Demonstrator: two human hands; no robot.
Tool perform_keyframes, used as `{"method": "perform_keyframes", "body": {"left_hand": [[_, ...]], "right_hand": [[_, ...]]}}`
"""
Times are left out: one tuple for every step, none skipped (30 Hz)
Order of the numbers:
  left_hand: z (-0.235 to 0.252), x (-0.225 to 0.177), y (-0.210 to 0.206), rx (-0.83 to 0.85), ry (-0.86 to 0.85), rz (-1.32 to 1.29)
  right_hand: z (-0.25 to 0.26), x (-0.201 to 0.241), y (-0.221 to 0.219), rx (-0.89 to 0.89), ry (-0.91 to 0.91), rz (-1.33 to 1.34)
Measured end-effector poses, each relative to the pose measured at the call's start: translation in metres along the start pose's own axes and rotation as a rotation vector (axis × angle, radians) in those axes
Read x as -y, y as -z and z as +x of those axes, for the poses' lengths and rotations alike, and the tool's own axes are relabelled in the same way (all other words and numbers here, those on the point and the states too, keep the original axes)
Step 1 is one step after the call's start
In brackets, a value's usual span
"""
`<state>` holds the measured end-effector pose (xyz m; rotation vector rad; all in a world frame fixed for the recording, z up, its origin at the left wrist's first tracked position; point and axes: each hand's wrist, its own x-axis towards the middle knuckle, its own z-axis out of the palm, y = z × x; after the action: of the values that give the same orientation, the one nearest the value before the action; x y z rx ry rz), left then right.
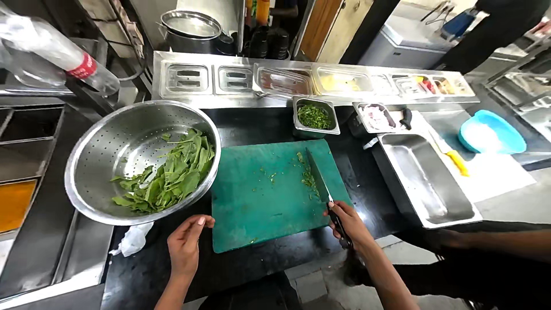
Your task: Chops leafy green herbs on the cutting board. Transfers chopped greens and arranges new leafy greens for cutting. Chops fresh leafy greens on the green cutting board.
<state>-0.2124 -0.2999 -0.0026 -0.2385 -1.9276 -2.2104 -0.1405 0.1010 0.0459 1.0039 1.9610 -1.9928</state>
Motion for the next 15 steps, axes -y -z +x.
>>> {"method": "perform_keyframes", "body": {"left_hand": [[0.001, 0.0, 0.0, -0.006, -0.009, -0.004], [0.001, 0.0, 0.0, -0.015, -0.012, -0.005], [-0.001, 0.0, 0.001, -0.023, -0.007, -0.003], [-0.004, 0.001, 0.002, -0.028, 0.0, -0.002], [-0.005, 0.002, 0.002, -0.03, 0.001, -0.004], [-0.005, 0.001, 0.002, -0.031, -0.002, -0.003], [-0.006, 0.001, 0.002, -0.032, -0.007, -0.001], [-0.007, 0.0, 0.002, -0.029, -0.011, 0.003], [-0.008, -0.001, 0.0, -0.028, -0.021, 0.011], [-0.008, -0.001, -0.001, -0.023, -0.036, 0.022], [-0.008, -0.003, -0.003, -0.012, -0.054, 0.034], [-0.006, -0.004, -0.005, 0.003, -0.073, 0.041], [-0.005, -0.006, -0.007, 0.011, -0.088, 0.045], [-0.004, -0.006, -0.008, 0.017, -0.1, 0.049], [-0.004, -0.007, -0.008, 0.023, -0.109, 0.046]], "right_hand": [[0.002, -0.001, -0.002, -0.012, 0.011, 0.015], [0.004, -0.003, -0.004, -0.019, 0.021, 0.003], [0.002, -0.006, -0.007, -0.029, 0.032, -0.032], [-0.002, -0.008, -0.012, -0.034, 0.054, -0.09], [-0.007, -0.008, -0.02, -0.033, 0.087, -0.157], [-0.015, -0.009, -0.031, -0.025, 0.126, -0.242], [-0.024, -0.012, -0.046, -0.017, 0.168, -0.353], [-0.035, -0.017, -0.063, -0.016, 0.21, -0.48], [-0.047, -0.024, -0.082, -0.018, 0.251, -0.601], [-0.058, -0.033, -0.102, -0.008, 0.288, -0.695], [-0.067, -0.042, -0.12, 0.017, 0.308, -0.775], [-0.074, -0.049, -0.134, 0.046, 0.317, -0.853], [-0.079, -0.052, -0.146, 0.081, 0.297, -0.919], [-0.081, -0.054, -0.153, 0.106, 0.271, -0.967], [-0.081, -0.055, -0.157, 0.11, 0.254, -0.991]]}}
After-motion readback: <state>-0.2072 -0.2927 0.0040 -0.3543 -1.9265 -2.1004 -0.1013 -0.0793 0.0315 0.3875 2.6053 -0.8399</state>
